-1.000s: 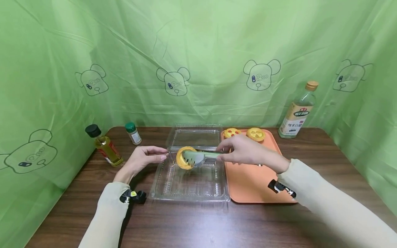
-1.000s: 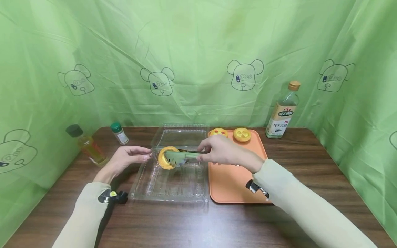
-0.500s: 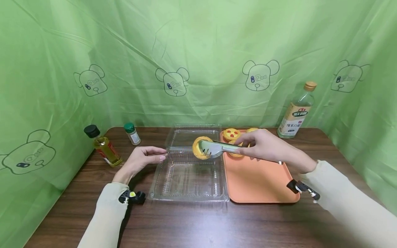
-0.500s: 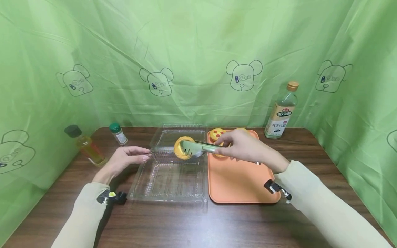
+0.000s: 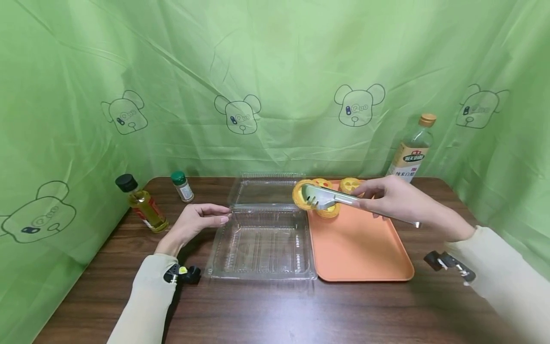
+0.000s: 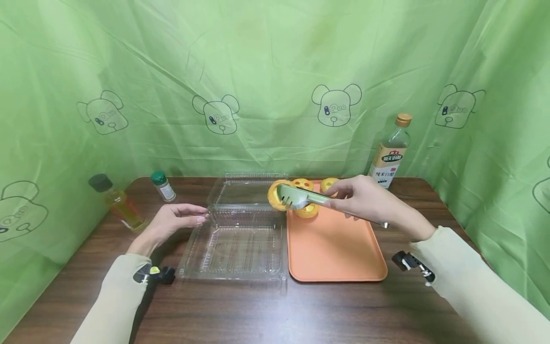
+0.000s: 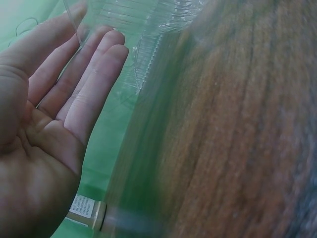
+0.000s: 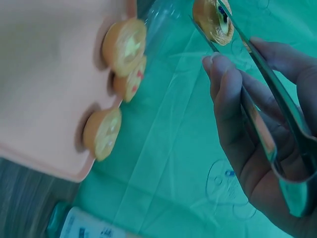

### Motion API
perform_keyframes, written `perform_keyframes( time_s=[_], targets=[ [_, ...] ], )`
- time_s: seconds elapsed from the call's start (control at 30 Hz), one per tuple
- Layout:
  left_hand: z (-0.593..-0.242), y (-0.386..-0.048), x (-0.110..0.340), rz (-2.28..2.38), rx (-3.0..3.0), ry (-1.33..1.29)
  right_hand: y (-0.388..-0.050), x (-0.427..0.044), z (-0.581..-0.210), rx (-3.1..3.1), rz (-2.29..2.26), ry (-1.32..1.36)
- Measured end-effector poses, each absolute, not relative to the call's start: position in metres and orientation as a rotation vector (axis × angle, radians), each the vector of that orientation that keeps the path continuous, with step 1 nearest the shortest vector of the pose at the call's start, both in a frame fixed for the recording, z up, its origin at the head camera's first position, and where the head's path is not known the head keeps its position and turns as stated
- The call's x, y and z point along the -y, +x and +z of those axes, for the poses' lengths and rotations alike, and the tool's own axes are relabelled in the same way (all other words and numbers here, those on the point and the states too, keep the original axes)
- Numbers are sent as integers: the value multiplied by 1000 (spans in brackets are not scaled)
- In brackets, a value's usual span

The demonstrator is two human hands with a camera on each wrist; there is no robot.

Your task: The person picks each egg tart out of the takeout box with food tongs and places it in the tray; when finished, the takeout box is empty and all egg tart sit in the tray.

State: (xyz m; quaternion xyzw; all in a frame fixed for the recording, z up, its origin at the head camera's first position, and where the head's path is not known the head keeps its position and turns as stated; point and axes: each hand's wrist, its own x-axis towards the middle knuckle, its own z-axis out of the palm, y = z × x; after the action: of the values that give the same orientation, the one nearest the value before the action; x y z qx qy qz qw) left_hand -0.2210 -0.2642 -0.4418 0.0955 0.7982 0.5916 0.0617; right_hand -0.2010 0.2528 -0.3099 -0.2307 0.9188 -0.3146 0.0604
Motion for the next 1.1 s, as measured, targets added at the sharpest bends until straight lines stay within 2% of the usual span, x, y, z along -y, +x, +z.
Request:
perform_keyframes(
  time_s=[0.37,1.1],
  targets=[
    [-445,-222,264,1793,-2408,293,-200,-293,-321,-2800,-1011,-501],
    [-444,-222,265,1797,-2431,313,-201,-354,-345,-2755,-1001,-339]
  ],
)
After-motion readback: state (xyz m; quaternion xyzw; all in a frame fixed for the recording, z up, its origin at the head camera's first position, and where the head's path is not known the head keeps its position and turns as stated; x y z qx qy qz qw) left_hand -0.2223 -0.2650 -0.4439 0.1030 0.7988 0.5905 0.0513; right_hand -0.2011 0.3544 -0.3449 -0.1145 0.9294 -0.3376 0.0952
